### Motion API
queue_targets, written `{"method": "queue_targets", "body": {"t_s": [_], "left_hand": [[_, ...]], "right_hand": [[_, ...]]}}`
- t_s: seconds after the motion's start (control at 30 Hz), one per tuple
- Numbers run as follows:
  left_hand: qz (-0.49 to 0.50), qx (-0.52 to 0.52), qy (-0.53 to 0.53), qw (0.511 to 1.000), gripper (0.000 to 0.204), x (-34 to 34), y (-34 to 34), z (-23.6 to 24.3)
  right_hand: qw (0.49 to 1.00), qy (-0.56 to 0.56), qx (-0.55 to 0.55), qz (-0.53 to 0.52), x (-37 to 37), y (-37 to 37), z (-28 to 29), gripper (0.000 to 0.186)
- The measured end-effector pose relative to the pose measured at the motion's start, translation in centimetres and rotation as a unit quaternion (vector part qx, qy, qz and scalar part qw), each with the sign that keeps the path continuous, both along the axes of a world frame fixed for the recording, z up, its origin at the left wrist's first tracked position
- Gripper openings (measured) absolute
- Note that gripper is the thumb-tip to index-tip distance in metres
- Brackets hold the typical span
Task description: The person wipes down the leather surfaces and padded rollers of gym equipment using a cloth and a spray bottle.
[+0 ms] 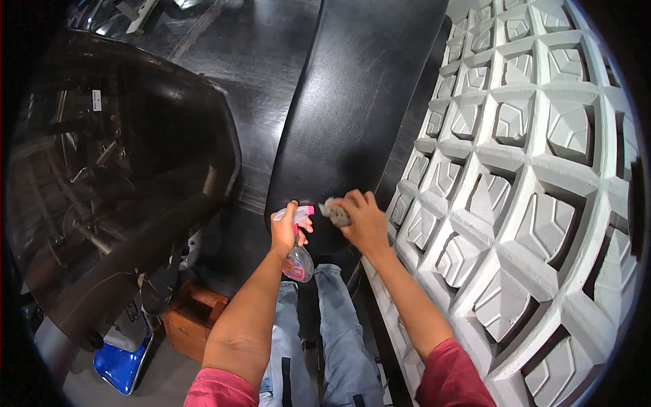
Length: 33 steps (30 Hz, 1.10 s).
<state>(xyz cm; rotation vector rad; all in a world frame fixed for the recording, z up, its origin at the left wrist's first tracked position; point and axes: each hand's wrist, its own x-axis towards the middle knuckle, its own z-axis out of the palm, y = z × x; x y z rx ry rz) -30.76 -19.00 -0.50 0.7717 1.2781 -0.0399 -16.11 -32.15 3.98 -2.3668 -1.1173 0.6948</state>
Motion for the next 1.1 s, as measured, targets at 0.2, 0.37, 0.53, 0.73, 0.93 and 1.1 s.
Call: {"method": "queue_targets", "body": {"t_s": [0.2, 0.37, 0.53, 0.73, 0.93, 1.1], "left_hand": [[0.012, -0.005, -0.015, 1.000, 0.056, 0.1, 0.0, 0.5], [-0.001, 0.009, -0.012, 1.000, 0.056, 0.1, -0.1, 0.2], [-0.002, 0.006, -0.004, 1.000, 0.057, -0.4, 0.1, 0.3], [0.001, -0.004, -0.018, 1.000, 0.056, -0.1, 0.0, 0.0], [0.017, -0.003, -0.025, 1.000, 0.055, -0.5, -0.2, 0.2], [0.009, -0.004, -0.024, 1.000, 0.055, -0.3, -0.1, 0.4]], "right_hand": [[0.986, -0.092, 0.032, -0.136, 3.7, 4.0, 0.3, 0.048], [0.993, -0.031, 0.039, 0.109, 0.1, 1.6, -0.5, 0.046], [0.994, -0.082, -0.004, 0.076, 5.3, 4.4, 0.4, 0.048], [0.993, -0.114, 0.039, -0.007, 4.1, 6.5, 0.0, 0.050], [0.964, -0.098, 0.017, 0.248, 3.5, 6.0, -0.5, 0.052], [0.993, -0.108, 0.038, 0.017, 5.4, 9.1, 0.4, 0.044]]}}
